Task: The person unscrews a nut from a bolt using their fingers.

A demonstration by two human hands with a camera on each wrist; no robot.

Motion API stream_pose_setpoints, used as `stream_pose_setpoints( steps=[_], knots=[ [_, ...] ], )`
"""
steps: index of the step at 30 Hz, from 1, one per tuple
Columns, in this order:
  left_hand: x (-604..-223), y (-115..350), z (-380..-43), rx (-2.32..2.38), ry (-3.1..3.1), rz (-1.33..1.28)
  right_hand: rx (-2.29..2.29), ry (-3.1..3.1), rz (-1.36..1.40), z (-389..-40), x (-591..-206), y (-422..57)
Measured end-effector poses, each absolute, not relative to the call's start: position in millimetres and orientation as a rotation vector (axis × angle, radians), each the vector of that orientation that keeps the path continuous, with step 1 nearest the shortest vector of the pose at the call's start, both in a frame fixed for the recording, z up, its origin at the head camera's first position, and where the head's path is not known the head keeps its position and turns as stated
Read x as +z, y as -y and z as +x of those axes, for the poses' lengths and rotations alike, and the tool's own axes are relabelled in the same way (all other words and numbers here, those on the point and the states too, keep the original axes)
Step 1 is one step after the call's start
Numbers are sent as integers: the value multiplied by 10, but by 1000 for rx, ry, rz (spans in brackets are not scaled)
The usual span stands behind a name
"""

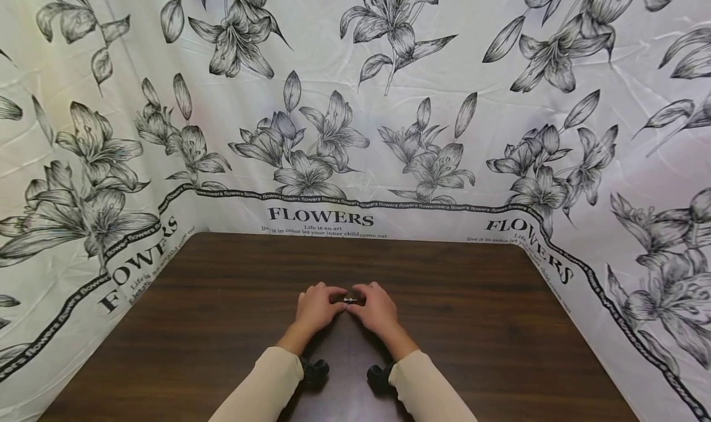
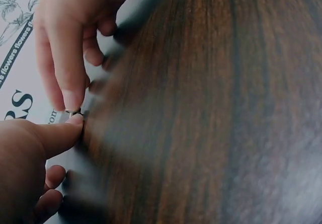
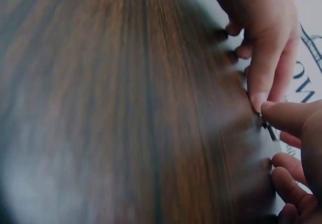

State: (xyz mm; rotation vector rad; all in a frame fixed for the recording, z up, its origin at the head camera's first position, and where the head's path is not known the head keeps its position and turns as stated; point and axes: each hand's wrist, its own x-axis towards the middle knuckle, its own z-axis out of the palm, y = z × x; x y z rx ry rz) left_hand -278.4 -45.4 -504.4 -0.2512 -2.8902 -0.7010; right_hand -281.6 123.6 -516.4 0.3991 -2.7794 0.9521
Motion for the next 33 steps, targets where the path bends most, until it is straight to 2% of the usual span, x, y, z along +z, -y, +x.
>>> stream_pose_setpoints(
  steps=[14,27,33],
  knots=[
    [-5064,452,-2823,-751,2833,-372,924,2818,368,-2842,-5150,-1202],
    [-5102,483,-2795,-770,2818,-410,988,2735,456,-2841,-5177,-1231],
    [-5126,502,-2767,-989,2691,-473,1052,2718,489,-2844,-5207,-1250]
  ],
)
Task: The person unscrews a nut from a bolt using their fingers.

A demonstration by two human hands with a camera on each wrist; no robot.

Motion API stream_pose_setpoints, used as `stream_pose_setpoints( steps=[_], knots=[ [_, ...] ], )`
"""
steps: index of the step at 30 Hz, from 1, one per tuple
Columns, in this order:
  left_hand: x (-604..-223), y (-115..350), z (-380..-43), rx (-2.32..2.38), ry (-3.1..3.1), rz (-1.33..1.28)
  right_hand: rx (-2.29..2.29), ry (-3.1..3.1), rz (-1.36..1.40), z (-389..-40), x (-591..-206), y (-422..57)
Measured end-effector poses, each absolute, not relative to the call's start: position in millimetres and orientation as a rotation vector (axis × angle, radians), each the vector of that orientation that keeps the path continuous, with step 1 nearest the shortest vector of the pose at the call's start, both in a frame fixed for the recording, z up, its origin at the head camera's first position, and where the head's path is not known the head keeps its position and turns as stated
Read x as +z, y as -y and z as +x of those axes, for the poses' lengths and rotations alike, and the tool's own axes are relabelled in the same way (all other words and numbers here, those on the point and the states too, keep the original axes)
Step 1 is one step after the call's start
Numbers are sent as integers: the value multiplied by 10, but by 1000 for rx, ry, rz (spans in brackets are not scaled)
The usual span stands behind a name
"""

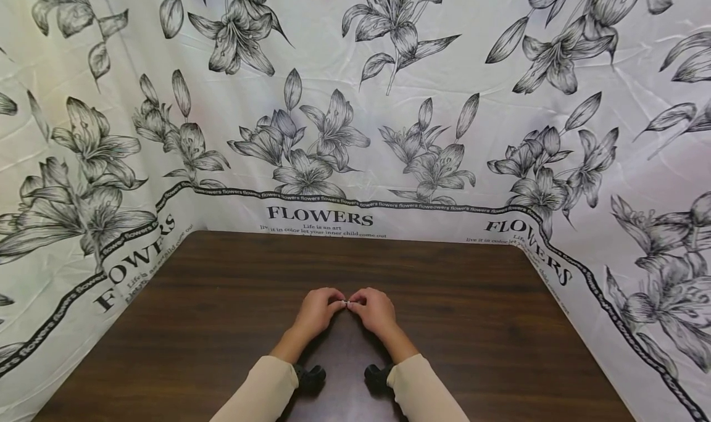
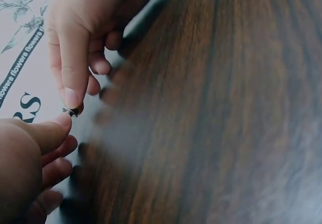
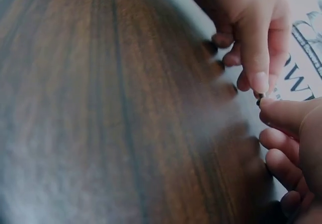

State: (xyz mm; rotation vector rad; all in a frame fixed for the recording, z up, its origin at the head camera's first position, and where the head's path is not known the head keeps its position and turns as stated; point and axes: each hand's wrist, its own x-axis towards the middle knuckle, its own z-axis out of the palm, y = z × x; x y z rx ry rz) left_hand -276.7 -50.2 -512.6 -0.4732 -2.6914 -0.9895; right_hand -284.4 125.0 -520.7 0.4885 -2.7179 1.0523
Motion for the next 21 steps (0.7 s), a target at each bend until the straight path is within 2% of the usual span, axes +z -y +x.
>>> stream_pose_setpoints(
  steps=[10,21],
  knots=[
    [-5209,575,-2780,-1364,2446,-538,1325,2671,537,-2849,-5174,-1292],
    [-5194,585,-2756,-1639,2452,-394,1499,2666,513,-2840,-5160,-1278]
  ],
)
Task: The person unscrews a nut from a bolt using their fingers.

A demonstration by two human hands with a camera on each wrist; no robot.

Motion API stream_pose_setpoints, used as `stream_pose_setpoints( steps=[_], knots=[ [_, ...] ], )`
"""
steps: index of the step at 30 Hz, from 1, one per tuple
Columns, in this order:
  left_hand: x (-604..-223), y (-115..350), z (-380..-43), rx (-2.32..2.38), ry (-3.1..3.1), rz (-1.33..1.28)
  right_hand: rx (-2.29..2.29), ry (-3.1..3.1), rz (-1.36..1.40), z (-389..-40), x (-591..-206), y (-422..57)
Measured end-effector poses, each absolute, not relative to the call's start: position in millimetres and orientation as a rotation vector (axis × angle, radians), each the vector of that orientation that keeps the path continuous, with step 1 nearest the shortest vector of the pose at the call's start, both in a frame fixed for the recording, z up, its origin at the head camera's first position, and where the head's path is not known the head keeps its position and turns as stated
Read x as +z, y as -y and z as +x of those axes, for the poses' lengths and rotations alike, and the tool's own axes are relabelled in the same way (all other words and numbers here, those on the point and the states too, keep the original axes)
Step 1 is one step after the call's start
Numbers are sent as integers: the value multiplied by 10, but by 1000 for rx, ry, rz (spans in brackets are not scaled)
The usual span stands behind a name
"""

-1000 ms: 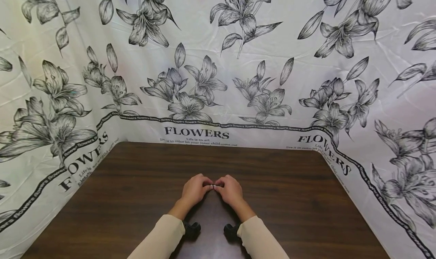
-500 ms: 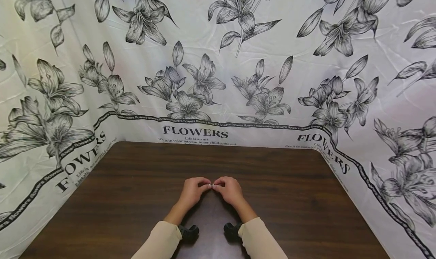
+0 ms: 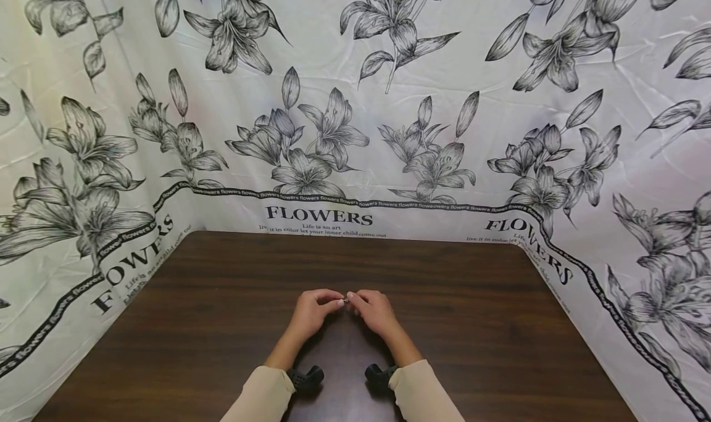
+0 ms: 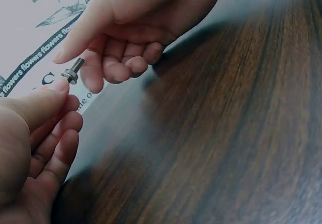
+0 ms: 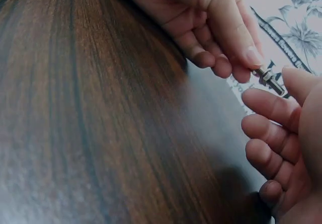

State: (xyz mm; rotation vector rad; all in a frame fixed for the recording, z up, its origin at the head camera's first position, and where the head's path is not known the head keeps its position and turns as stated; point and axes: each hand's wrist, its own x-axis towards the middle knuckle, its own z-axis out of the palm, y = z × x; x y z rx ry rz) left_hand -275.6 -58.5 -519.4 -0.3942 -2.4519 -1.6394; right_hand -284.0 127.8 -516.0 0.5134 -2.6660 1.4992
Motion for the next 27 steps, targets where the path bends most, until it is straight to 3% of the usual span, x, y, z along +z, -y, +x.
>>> stream_pose_setpoints(
  steps=[27],
  knots=[
    [-5220,590,-2765,-1653,2416,-462,1717,2588,638,-2751,-5033,-1298]
  ],
)
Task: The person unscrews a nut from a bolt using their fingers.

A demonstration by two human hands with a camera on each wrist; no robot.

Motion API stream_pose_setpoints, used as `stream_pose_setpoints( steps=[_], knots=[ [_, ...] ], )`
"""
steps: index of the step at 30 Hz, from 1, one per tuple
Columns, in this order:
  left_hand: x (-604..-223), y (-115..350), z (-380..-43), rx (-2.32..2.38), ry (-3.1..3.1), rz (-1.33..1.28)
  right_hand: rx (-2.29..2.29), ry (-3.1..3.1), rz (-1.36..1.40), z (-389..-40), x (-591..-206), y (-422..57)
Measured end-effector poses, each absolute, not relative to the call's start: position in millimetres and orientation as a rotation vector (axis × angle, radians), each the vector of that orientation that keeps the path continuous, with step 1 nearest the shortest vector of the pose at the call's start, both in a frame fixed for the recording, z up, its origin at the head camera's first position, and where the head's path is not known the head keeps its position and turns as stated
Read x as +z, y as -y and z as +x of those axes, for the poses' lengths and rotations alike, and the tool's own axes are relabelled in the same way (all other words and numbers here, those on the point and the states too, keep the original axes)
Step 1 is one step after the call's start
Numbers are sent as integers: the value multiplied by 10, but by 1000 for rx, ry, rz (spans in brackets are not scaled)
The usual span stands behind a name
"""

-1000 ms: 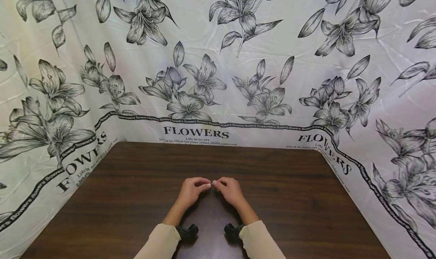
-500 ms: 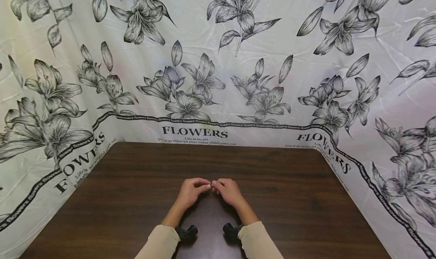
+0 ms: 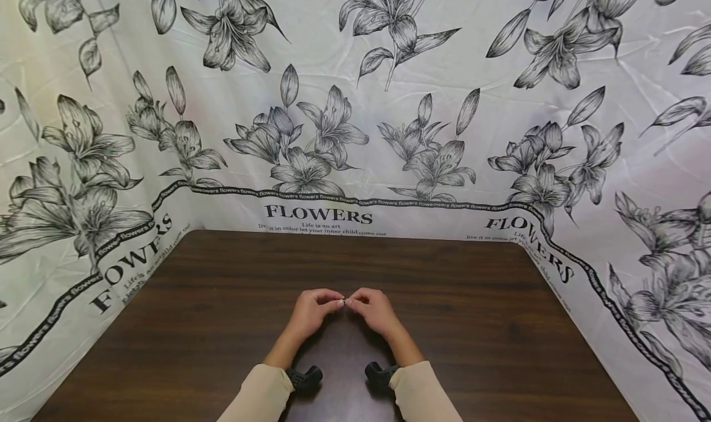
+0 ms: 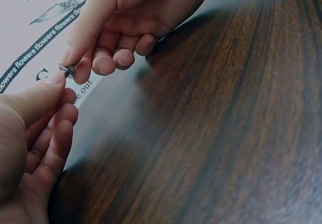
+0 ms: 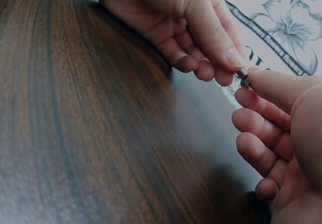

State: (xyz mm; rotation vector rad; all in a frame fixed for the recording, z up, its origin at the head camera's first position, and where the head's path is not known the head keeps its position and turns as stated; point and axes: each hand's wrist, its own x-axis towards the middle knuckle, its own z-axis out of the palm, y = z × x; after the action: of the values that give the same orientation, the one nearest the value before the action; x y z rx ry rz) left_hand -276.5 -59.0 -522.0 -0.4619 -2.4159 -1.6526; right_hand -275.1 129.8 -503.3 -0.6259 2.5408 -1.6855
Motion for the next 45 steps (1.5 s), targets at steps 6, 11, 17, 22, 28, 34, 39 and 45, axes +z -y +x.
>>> stream_pose_setpoints(
  steps=[6,11,17,22,28,34,39,45],
  knots=[
    [-5224,587,-2772,-1647,2419,-460,-1751,-2474,-571,-2626,-4809,-1286],
    [-5220,590,-2771,-1690,2423,-424,-1833,-2411,-529,-2637,-4825,-1302],
    [-5213,597,-2765,-1727,2432,-411,-1837,-2456,-478,-2764,-5054,-1311],
    [-5215,597,-2763,-1755,2436,-418,-1700,-2594,-472,-2814,-5145,-1282],
    [-5218,595,-2765,-1769,2414,-437,-1620,-2625,-476,-2819,-5156,-1280],
    [-5215,599,-2765,-1759,2413,-443,-1673,-2584,-518,-2824,-5180,-1289],
    [-5206,602,-2764,-1748,2413,-442,-1712,-2544,-502,-2822,-5177,-1293],
    [-5210,600,-2770,-1792,2392,-422,-1764,-2504,-486,-2820,-5181,-1293]
  ],
)
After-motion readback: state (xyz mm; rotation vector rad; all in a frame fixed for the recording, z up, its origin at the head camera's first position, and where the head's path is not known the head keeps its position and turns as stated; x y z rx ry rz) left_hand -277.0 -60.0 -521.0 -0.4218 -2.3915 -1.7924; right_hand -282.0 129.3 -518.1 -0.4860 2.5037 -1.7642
